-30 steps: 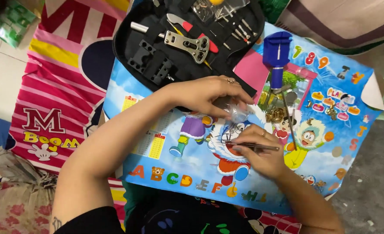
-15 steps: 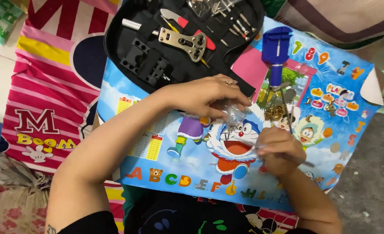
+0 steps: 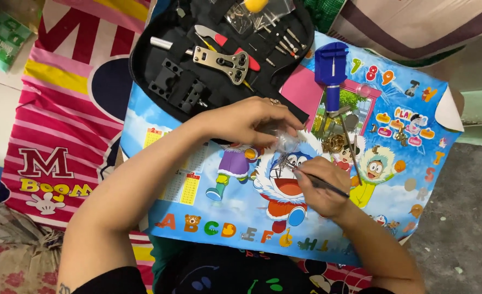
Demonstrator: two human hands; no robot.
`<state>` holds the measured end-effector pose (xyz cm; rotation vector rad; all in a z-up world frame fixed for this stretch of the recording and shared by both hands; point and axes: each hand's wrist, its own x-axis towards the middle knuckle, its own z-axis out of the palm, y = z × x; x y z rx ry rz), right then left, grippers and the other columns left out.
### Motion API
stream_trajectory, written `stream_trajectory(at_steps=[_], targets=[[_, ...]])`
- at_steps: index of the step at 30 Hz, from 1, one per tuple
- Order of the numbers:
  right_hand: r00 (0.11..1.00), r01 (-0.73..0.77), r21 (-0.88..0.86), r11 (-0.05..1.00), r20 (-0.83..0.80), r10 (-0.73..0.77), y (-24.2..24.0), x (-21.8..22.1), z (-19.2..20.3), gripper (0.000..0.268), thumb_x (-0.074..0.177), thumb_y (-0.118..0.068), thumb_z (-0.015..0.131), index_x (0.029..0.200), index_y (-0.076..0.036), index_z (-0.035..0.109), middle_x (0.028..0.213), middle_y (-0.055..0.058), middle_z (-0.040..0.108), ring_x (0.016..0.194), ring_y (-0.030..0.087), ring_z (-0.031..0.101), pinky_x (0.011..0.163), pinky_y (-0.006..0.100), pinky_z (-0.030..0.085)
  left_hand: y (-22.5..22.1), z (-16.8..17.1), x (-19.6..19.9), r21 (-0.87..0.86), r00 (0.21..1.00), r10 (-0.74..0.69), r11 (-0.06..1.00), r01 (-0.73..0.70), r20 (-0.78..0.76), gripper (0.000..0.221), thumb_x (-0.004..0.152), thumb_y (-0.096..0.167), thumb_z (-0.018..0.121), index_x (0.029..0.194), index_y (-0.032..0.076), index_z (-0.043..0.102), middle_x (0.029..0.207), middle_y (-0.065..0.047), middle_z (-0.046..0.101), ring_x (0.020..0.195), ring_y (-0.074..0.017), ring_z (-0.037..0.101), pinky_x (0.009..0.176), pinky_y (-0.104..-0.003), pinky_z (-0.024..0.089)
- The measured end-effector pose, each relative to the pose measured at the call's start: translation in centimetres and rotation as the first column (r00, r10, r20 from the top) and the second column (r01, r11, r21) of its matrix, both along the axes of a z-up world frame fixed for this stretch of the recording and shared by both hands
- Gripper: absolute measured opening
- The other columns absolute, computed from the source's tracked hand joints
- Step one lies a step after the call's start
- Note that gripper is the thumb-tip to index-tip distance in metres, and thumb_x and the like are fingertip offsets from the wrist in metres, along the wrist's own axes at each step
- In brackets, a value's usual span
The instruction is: Repairing or adjusting a watch strap using specialized tools like tweezers and a pin pusher
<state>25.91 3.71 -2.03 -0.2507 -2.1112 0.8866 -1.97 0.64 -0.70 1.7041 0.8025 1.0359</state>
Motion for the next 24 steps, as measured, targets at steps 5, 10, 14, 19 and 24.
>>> stream_trajectory(at_steps=[5, 10, 14, 19, 24], targets=[[1.0, 0.007, -0.01, 1.0, 0.022, -0.007, -0.7, -0.6, -0.2, 0.004, 0.088, 0.009, 0.075, 0.089, 0.008, 0.071, 0.073, 0.02, 0.07, 0.049, 0.03, 0.064, 0.044, 0.034, 0.052, 0.0, 0.6, -0.1, -0.007, 1.0, 0.01, 1.0, -0.01, 0.015, 0.042, 0.086, -0.001, 0.071, 0.126, 0.01, 0.066, 0.109, -0.011, 0.074, 0.106, -0.0361, 0.07, 0.099, -0.05, 0.046], [0.997, 0.02, 0.019, 1.0, 0.068, -0.021, -1.5, -1.0, -0.2, 0.011, 0.087, 0.011, 0.074, 0.096, 0.009, 0.069, 0.067, 0.02, 0.068, 0.045, 0.03, 0.061, 0.04, 0.033, 0.051, 0.0, 0.5, 0.0, -0.003, 1.0, 0.008, 1.0, -0.008, 0.019, 0.042, 0.085, 0.0, 0.072, 0.126, 0.012, 0.067, 0.109, -0.01, 0.074, 0.104, -0.0342, 0.07, 0.096, -0.048, 0.048], [1.0, 0.018, 0.041, 0.999, -0.022, -0.017, -0.8, 2.0, -1.5, 0.01, 0.087, 0.006, 0.075, 0.093, 0.006, 0.067, 0.073, 0.019, 0.07, 0.051, 0.032, 0.064, 0.046, 0.036, 0.053, -0.1, 0.5, 0.1, -0.012, 1.0, 0.012, 1.0, -0.012, 0.017, 0.044, 0.084, -0.001, 0.071, 0.126, 0.011, 0.067, 0.109, -0.011, 0.075, 0.105, -0.0354, 0.07, 0.096, -0.046, 0.047], [1.0, 0.025, -0.044, 0.999, -0.007, -0.025, 0.1, 2.1, 0.0, 0.013, 0.092, 0.002, 0.071, 0.087, 0.002, 0.059, 0.076, 0.022, 0.071, 0.061, 0.035, 0.072, 0.05, 0.035, 0.054, -0.2, 0.6, 0.2, -0.007, 1.0, -0.001, 1.0, 0.002, 0.02, 0.045, 0.083, -0.001, 0.072, 0.127, 0.01, 0.066, 0.111, -0.012, 0.075, 0.106, -0.0352, 0.07, 0.097, -0.047, 0.045], [0.991, -0.026, -0.07, 0.997, -0.135, 0.016, 0.7, 2.9, 0.0, 0.016, 0.088, 0.008, 0.071, 0.092, 0.002, 0.056, 0.078, 0.023, 0.07, 0.062, 0.035, 0.069, 0.056, 0.039, 0.057, -0.3, 0.6, 0.2, 0.02, 1.0, -0.005, 1.0, 0.006, -0.015, 0.044, 0.083, 0.001, 0.075, 0.125, 0.009, 0.066, 0.11, -0.012, 0.075, 0.106, -0.0376, 0.069, 0.098, -0.048, 0.044]])
